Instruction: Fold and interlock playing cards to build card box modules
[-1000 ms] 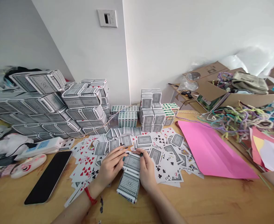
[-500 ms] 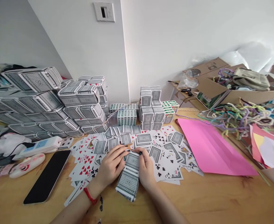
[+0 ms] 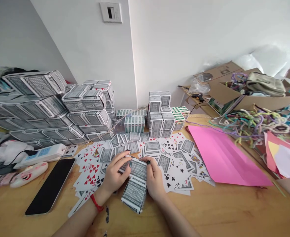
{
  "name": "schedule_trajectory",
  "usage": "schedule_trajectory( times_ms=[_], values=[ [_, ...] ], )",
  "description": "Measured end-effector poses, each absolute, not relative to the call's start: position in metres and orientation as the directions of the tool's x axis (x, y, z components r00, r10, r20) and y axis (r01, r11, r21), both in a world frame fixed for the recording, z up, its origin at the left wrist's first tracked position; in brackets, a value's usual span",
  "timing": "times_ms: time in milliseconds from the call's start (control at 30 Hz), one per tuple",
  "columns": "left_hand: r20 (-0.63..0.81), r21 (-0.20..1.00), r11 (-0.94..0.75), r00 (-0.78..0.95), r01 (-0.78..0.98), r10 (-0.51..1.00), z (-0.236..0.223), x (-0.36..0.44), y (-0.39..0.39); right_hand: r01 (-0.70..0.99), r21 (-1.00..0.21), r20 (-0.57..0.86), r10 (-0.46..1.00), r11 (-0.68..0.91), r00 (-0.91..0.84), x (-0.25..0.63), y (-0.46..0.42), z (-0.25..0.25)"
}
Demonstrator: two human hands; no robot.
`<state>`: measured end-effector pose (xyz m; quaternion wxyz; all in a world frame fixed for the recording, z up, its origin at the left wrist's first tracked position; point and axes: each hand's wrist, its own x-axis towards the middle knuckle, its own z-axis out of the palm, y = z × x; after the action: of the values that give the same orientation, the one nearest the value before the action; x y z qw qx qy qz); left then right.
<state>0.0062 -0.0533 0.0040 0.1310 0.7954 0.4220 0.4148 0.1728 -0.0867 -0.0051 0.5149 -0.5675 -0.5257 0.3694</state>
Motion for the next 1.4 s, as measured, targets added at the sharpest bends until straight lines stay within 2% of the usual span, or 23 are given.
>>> schedule_trajectory(
  times_ms=[300, 400, 600, 700, 833, 1233, 1400],
  values=[
    [0.437, 0.625, -0.521, 0.294, 0.581, 0.85, 0.007, 0.004, -0.051, 0.224, -0.972, 0.111, 0.98, 0.071, 0.168, 0.174, -0.086, -0.005],
    [0.423, 0.703, -0.491, 0.253, 0.514, 0.87, 0.002, 0.002, -0.049, 0.215, -0.975, 0.1, 0.978, 0.059, 0.185, 0.174, -0.086, -0.006],
    [0.229, 0.902, -0.291, 0.217, 0.321, 0.949, -0.002, 0.005, -0.042, 0.166, -0.986, 0.036, 0.982, 0.005, 0.183, 0.17, -0.086, -0.002],
    [0.141, 0.953, -0.191, 0.215, 0.233, 0.966, -0.001, 0.008, -0.041, 0.158, -0.987, 0.029, 0.986, 0.002, 0.166, 0.168, -0.084, 0.0],
    [0.055, 0.972, -0.102, 0.216, 0.214, 0.975, 0.0, 0.009, -0.04, 0.165, -0.986, 0.039, 0.986, 0.013, 0.16, 0.167, -0.084, 0.001],
    [0.071, 0.964, -0.121, 0.211, 0.235, 0.975, 0.001, 0.011, -0.04, 0.229, -0.973, 0.004, 0.986, -0.035, 0.166, 0.165, -0.083, 0.005],
    [0.24, 0.93, -0.245, 0.052, 0.275, 0.969, 0.0, 0.015, -0.047, 0.241, -0.97, 0.086, 0.976, 0.036, 0.201, 0.165, -0.084, 0.002]
  ],
)
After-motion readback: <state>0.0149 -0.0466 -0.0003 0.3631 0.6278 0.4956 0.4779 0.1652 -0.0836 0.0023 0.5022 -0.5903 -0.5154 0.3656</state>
